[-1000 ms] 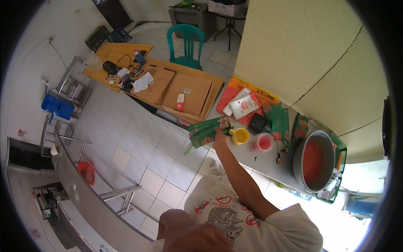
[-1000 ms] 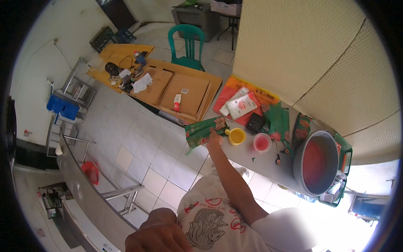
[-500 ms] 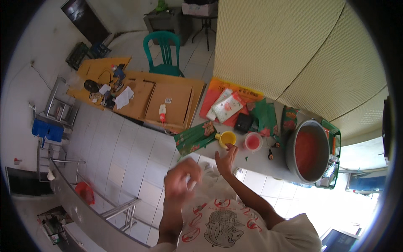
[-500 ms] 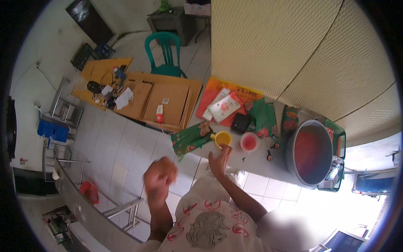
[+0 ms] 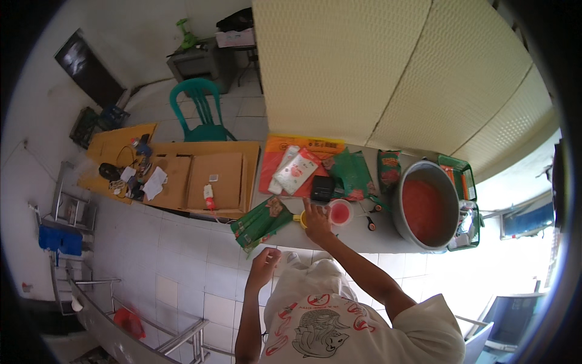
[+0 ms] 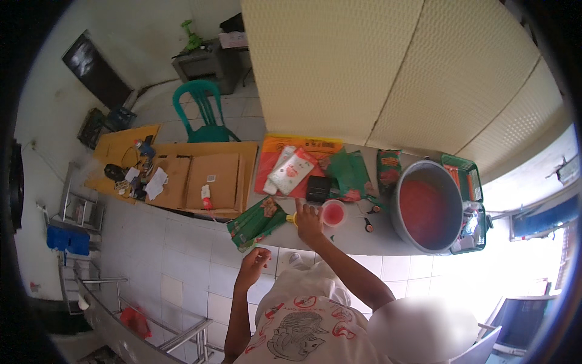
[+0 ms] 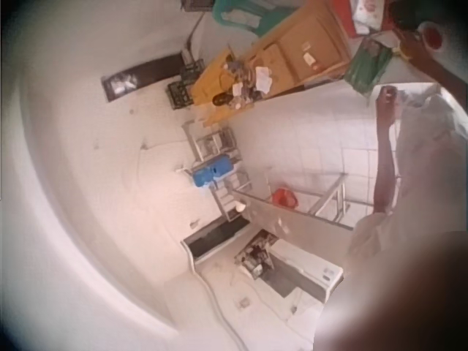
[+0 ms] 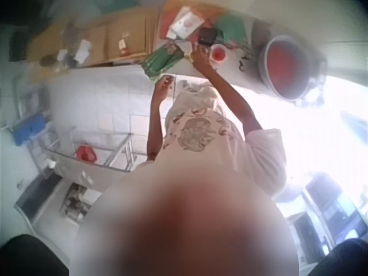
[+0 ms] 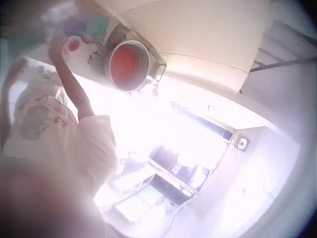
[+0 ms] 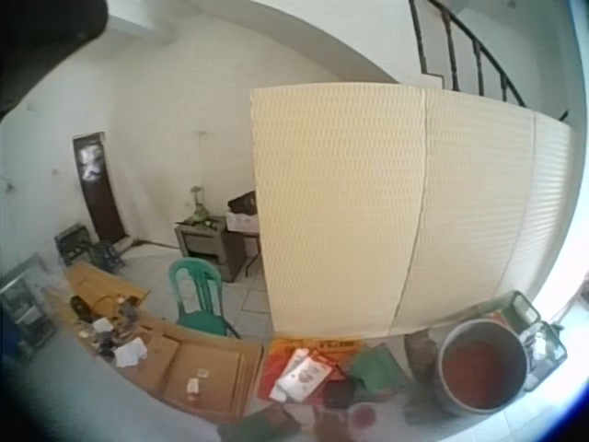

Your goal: The person repeatedly cuts green paper pieces with scissors over a metal bowl containing red liquid. They dip the cut pieces into the liquid, then place them into a green basket. The process is repeated multiple times throughout the clip.

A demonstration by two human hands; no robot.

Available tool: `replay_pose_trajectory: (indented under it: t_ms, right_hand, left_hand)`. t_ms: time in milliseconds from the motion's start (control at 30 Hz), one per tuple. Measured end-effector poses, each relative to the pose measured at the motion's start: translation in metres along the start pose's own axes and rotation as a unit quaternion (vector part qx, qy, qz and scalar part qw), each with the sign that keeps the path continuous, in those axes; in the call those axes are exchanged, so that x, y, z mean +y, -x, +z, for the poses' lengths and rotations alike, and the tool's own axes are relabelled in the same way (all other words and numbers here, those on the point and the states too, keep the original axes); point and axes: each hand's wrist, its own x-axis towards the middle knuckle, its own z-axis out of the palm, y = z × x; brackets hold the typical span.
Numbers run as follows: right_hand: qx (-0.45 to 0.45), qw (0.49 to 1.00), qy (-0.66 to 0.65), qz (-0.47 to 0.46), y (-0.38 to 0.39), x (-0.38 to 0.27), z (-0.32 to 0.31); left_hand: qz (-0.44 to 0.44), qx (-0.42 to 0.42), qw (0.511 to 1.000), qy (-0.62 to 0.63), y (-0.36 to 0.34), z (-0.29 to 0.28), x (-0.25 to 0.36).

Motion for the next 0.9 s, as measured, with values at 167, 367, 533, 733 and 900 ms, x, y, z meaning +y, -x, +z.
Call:
replay_pose_trajectory:
  t_ms: [167, 367, 533, 733, 900]
  right_hand:
    - [0.122, 0.992, -0.004, -0.015, 0.019, 0.008, -0.035]
    - [0.125, 0.963, -0.202, 0.124, -0.01, 0.136, -0.081]
    - [0.065, 0.916, -0.247, 0.309, -0.042, 0.236, -0.028]
    - [-0.133, 0.792, -0.525, 0.282, -0.05, 0.265, -0.002]
    - [-0.111, 0.731, -0.661, 0.131, -0.084, 0.276, -0.039]
  left_hand:
    - [0.025, 0.004, 1.0, 0.012, -0.011, 0.013, -0.003]
    - [0.018, -0.007, 0.999, -0.03, -0.013, 0.036, -0.005]
    - [-0.001, -0.033, 0.996, -0.085, -0.016, 0.069, 0.015]
    - [-0.007, 0.039, 0.997, -0.073, -0.003, 0.123, 0.031]
    - [-0.031, 0.056, 0.998, -0.014, 0.008, 0.18, 0.03]
